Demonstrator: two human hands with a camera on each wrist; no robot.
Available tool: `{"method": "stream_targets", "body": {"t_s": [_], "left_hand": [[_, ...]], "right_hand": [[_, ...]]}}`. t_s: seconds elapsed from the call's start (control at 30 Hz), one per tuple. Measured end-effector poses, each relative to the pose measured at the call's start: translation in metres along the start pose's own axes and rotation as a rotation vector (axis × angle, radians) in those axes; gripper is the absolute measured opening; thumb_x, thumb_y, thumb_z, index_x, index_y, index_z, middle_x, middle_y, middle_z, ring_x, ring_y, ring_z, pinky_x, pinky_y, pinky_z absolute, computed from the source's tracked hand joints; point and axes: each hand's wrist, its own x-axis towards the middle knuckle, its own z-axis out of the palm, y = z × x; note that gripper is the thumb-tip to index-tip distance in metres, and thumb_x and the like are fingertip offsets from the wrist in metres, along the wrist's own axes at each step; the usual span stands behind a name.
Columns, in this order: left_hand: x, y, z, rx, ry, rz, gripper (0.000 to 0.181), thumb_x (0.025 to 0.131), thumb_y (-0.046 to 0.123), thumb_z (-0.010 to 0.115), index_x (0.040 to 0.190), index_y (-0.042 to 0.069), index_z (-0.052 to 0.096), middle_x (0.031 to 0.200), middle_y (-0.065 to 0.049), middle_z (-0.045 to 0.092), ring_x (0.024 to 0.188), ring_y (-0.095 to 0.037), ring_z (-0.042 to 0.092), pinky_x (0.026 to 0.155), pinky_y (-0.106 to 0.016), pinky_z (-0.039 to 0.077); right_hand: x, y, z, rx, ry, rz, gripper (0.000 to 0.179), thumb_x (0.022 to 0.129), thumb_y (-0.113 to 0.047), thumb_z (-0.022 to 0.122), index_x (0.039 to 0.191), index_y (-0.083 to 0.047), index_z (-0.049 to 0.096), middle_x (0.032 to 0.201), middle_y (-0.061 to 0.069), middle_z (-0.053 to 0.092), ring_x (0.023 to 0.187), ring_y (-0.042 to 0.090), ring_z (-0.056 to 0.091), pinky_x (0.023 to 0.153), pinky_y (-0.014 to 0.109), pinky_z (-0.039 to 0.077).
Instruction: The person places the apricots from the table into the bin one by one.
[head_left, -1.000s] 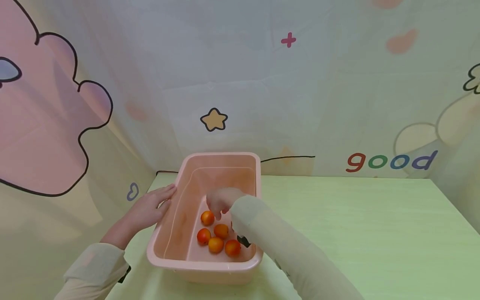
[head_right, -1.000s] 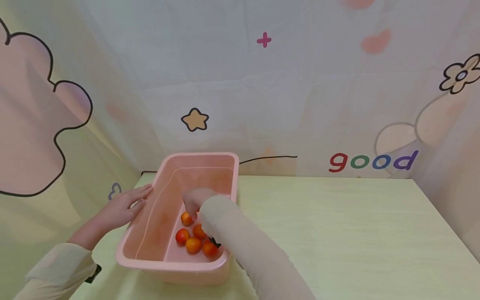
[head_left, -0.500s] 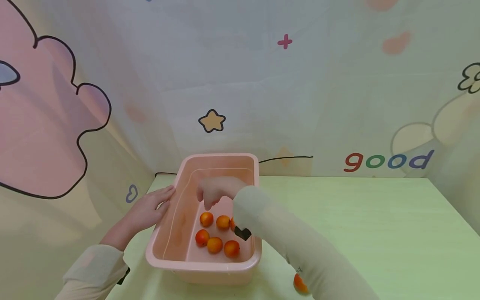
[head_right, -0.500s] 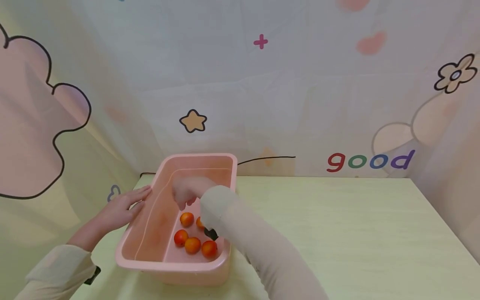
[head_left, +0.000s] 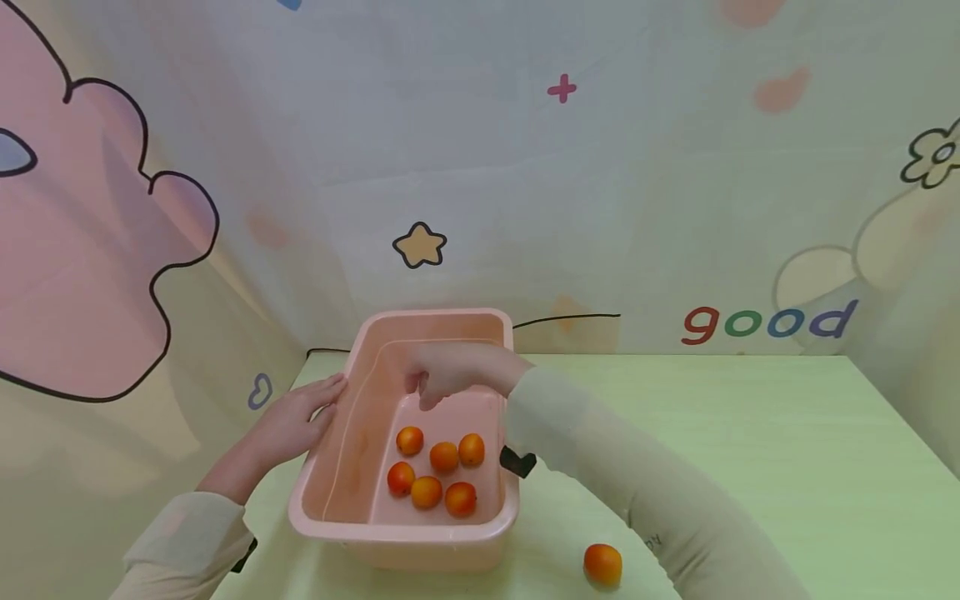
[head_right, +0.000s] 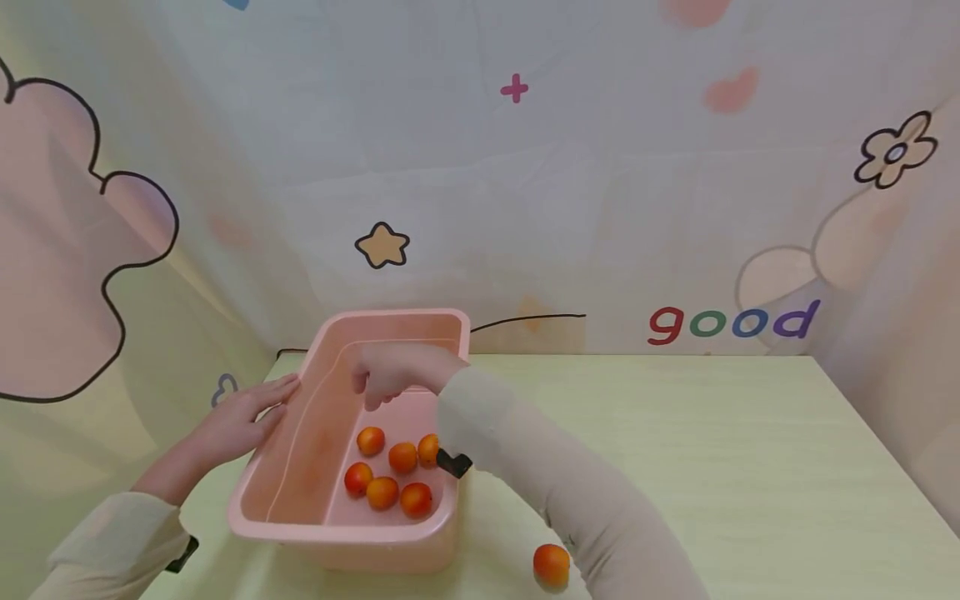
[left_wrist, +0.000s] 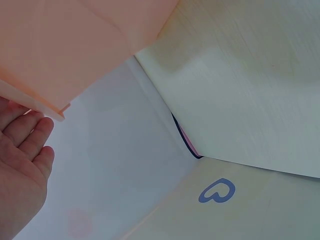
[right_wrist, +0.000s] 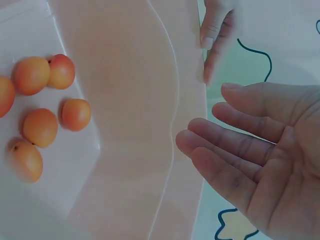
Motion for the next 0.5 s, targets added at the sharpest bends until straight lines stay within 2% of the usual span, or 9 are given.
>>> {"method": "stream_targets", "body": {"t_s": [0.2,0.5], "left_hand": [[-0.001,0.001,0.0,0.008,0.012,0.011,0.042,0.089,0.01,0.046,0.129,-0.003,0.042,0.135,-0.021,0.039,0.123,-0.04,0.037,0.097,-0.052,0.034],[-0.003,0.0,0.0,0.029,0.04,0.029,0.041,0.088,0.007,0.048,0.127,-0.003,0.044,0.133,-0.021,0.041,0.121,-0.039,0.039,0.096,-0.052,0.035]], "right_hand": [[-0.015,0.018,-0.006,-0.041,0.032,-0.106,0.017,0.081,-0.012,0.062,0.097,-0.014,0.06,0.09,-0.002,0.058,0.084,0.014,0.054,0.073,0.021,0.049],[-0.055,0.046,-0.017,-0.089,0.084,-0.201,0.017,0.083,-0.013,0.059,0.099,-0.01,0.06,0.093,0.0,0.06,0.085,0.013,0.055,0.073,0.022,0.05]]}}
